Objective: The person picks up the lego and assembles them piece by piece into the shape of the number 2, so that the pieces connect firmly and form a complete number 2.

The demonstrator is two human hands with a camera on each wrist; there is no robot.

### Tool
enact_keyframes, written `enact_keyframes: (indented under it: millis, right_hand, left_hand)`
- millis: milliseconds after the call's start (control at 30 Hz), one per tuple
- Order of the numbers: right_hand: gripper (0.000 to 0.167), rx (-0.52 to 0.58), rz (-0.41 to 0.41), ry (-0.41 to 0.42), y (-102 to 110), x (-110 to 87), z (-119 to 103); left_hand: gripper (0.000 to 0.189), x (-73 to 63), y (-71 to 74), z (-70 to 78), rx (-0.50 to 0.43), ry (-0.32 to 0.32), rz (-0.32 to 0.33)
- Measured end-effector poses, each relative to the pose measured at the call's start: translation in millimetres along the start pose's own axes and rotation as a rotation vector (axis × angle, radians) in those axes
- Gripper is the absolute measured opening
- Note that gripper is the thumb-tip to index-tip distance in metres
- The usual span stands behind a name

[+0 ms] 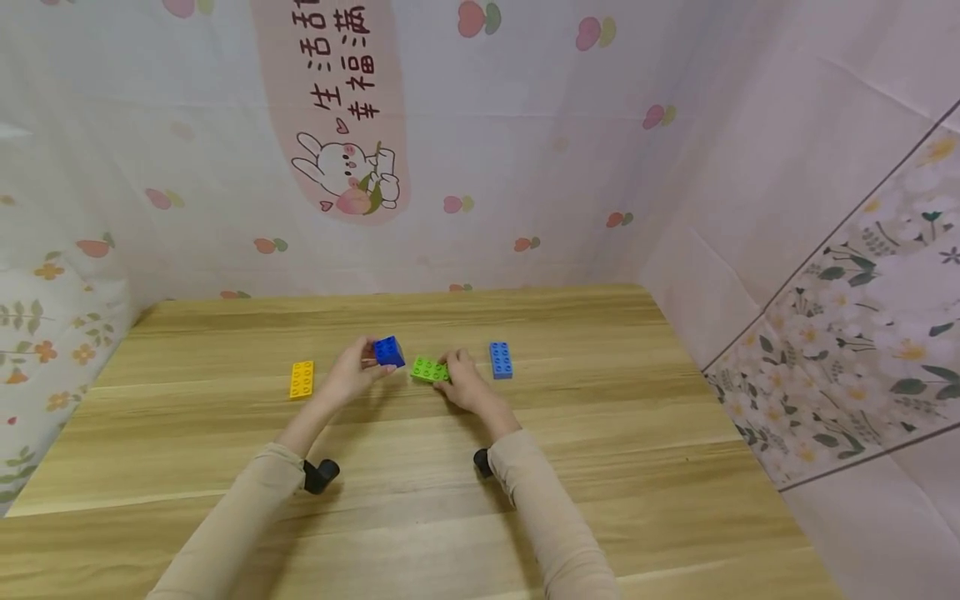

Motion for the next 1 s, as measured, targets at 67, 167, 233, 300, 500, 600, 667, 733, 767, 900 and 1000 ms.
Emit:
enact_keyframes:
  millis: [67, 167, 233, 300, 500, 600, 667, 733, 767, 900, 1000]
  right_hand:
    - [0.036, 0.011, -0.008, 0.018, -1.2, 0.2, 0.7]
    - [0.037, 0.006, -0.013, 0.044, -3.4, 1.0, 2.2]
    - [0.037, 0.003, -0.018, 0.059, -4.2, 1.4, 2.5]
    - [0.036, -0.006, -0.018, 0.079, -4.4, 1.7, 2.2]
    - [0.035, -0.018, -0.036, 0.112, -2.5, 0.0, 0.0]
    - [0.035, -0.029, -0.042, 0.114, -3.2, -0.2, 0.1]
    - [0.035, -0.03, -0.044, 0.112, -4.3, -0.3, 0.6]
    - [0.035, -0.028, -0.048, 0.107, -5.6, -0.2, 1.4]
    - [0.035, -0.024, -0.049, 0.105, -6.1, -0.3, 1.7]
    - [0.034, -0.001, -0.057, 0.12, -7.8, -0.7, 2.2]
    - [0.034, 0.03, -0.051, 0.132, -8.5, -0.2, 3.3]
  left_hand:
    - [0.048, 0.3, -0.5, -1.5, -0.006, 0.002, -0.006]
    - [0.047, -0.3, -1.3, -2.8, -0.014, 0.003, -0.011]
    - [0.047, -1.0, -1.8, -2.8, -0.012, -0.008, -0.01]
    - [0.047, -1.8, -2.1, -1.9, -0.009, -0.015, -0.008]
    - [0.047, -2.3, -3.7, -1.1, 0.015, -0.018, 0.008]
    - [0.046, -2.8, -5.0, -2.1, 0.027, -0.022, 0.018]
    - [0.044, -3.2, -6.0, -3.1, 0.023, -0.025, 0.022]
    - [0.043, -3.7, -7.0, -4.2, 0.02, -0.026, 0.022]
    - [0.042, -4.0, -7.6, -4.6, 0.014, -0.024, 0.022]
    - [0.04, -5.1, -9.1, -5.9, 0.009, -0.033, 0.016]
    - [0.041, -5.3, -10.2, -6.5, 0.009, -0.033, 0.011]
Point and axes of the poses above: each hand's wrist, its own x-axis towards the middle knuckle, its own y-axis out of the back of the hand, z = x × y, the point moved 4 cm from there along x, towards the middle knuckle, and after that the axes turned 14 degrees about -x, right-handed, at the moved point
